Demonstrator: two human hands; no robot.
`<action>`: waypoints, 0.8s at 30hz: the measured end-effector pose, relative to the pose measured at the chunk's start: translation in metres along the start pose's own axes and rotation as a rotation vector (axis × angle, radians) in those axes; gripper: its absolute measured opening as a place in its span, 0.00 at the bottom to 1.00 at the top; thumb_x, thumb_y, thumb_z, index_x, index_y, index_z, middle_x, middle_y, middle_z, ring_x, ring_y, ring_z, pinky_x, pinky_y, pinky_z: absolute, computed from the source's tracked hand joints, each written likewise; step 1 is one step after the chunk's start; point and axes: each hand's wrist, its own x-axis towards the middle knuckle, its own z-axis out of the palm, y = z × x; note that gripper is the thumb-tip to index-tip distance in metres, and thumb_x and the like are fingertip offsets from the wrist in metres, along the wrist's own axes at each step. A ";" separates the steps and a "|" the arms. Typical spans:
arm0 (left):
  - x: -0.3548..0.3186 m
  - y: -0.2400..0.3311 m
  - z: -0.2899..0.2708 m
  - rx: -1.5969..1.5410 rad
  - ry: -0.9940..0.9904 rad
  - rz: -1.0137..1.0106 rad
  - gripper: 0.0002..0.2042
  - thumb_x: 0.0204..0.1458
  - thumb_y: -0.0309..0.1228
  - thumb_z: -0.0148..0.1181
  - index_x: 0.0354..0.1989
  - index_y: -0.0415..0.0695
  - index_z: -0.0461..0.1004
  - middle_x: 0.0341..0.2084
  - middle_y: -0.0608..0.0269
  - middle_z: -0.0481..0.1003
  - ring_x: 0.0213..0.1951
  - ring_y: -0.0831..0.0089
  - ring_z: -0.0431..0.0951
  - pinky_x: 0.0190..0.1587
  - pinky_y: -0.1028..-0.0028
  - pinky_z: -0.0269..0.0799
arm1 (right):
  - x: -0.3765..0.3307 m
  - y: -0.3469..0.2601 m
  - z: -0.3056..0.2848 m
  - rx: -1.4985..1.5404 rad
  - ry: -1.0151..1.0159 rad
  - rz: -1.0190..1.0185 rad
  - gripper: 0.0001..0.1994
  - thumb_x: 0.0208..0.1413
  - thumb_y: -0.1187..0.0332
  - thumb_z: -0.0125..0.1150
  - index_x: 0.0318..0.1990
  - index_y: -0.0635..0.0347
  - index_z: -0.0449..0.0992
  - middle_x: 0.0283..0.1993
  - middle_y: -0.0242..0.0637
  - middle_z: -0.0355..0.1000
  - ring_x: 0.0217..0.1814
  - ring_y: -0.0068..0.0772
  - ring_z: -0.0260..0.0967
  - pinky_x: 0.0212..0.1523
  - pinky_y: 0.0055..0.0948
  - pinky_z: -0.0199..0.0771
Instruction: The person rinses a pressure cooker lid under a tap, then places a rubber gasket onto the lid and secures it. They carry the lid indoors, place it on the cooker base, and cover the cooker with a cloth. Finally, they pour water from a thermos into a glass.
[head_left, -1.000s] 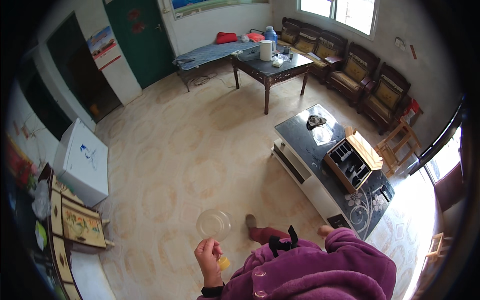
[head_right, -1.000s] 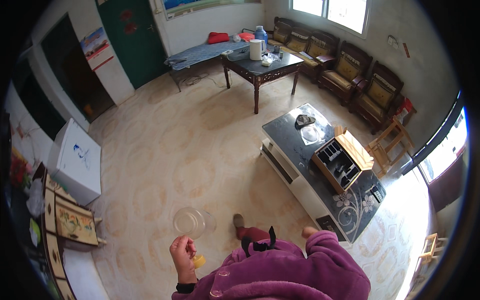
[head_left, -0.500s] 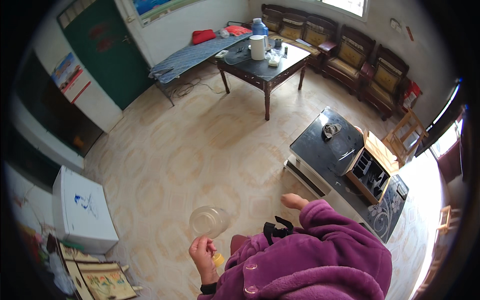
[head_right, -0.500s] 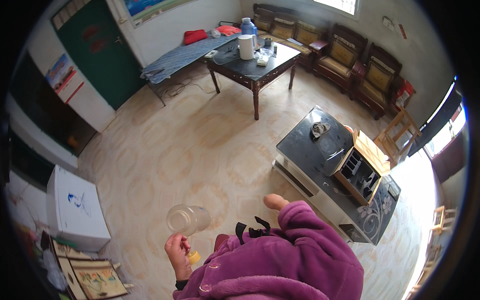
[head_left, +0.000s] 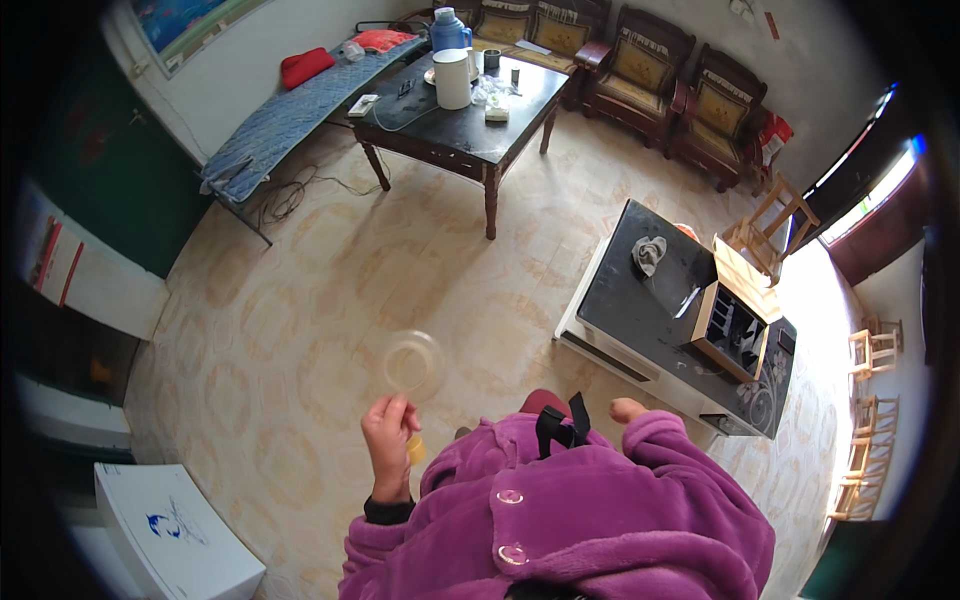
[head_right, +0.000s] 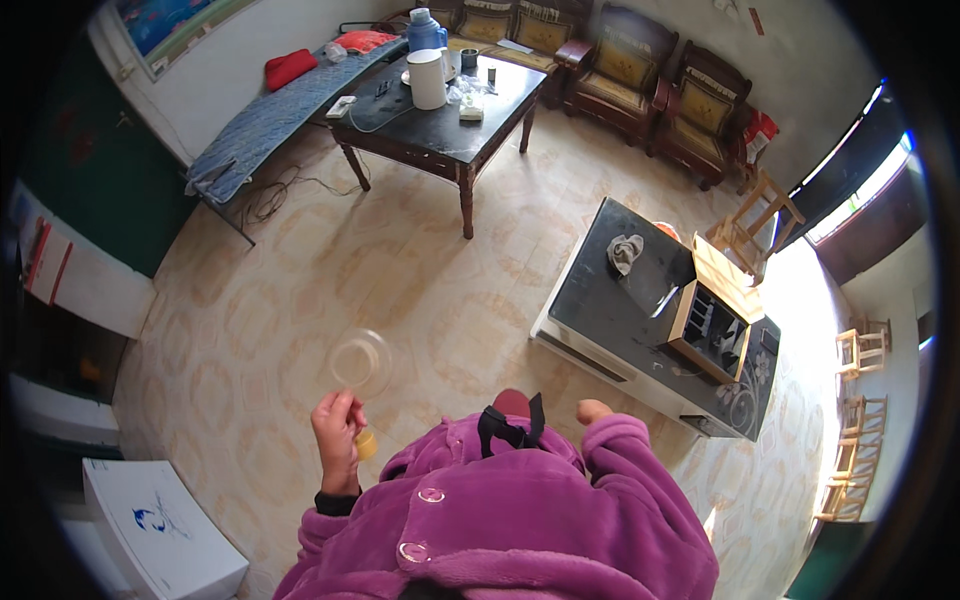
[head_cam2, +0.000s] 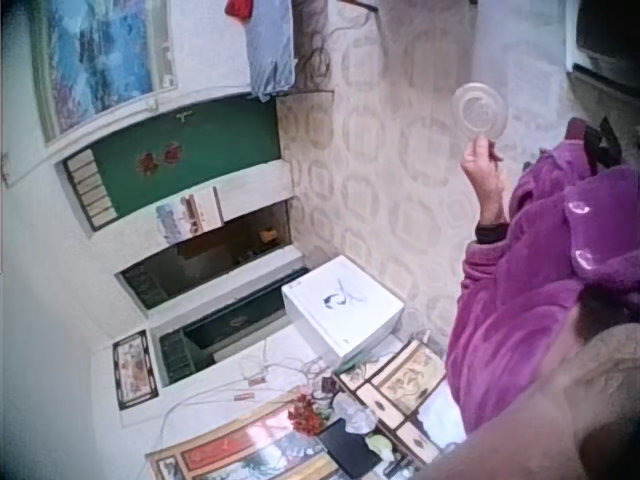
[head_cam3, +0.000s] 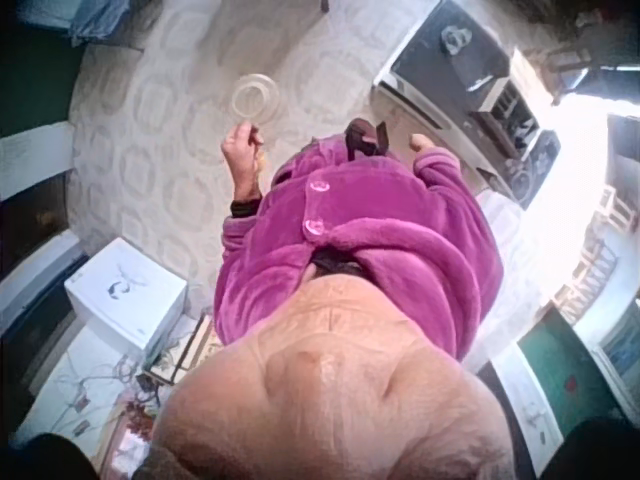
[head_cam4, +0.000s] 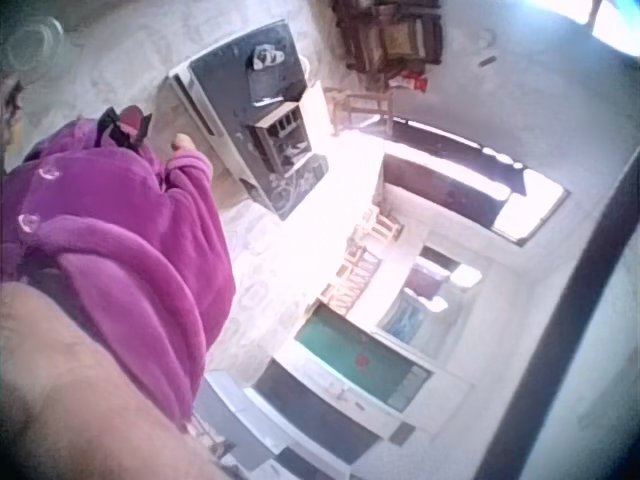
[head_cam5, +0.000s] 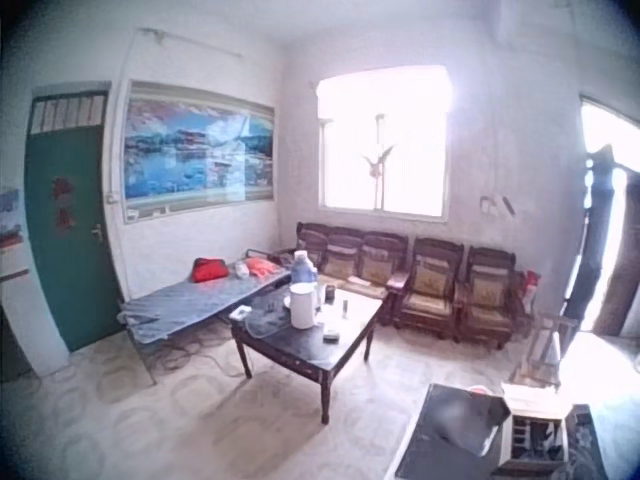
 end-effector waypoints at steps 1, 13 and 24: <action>0.025 0.008 0.009 -0.014 -0.039 -0.007 0.10 0.55 0.29 0.53 0.22 0.40 0.70 0.13 0.68 0.68 0.14 0.83 0.64 0.17 0.84 0.52 | -0.004 0.010 0.003 0.066 0.031 0.009 0.14 0.49 0.66 0.50 0.37 0.63 0.79 0.37 0.49 0.76 0.40 0.44 0.75 0.43 0.40 0.73; 0.296 0.053 0.210 -0.045 -0.273 -0.028 0.11 0.57 0.30 0.54 0.23 0.41 0.70 0.14 0.69 0.68 0.16 0.84 0.65 0.18 0.83 0.53 | 0.070 -0.033 -0.142 0.584 -0.083 0.131 0.15 0.56 0.64 0.54 0.45 0.66 0.76 0.35 0.44 0.77 0.39 0.33 0.76 0.41 0.33 0.74; 0.472 0.084 0.414 0.000 -0.462 -0.062 0.11 0.57 0.29 0.53 0.22 0.40 0.71 0.14 0.69 0.69 0.17 0.84 0.66 0.21 0.82 0.58 | 0.252 -0.020 -0.450 0.556 0.337 -0.034 0.16 0.56 0.60 0.52 0.46 0.58 0.77 0.44 0.50 0.75 0.49 0.50 0.72 0.49 0.40 0.71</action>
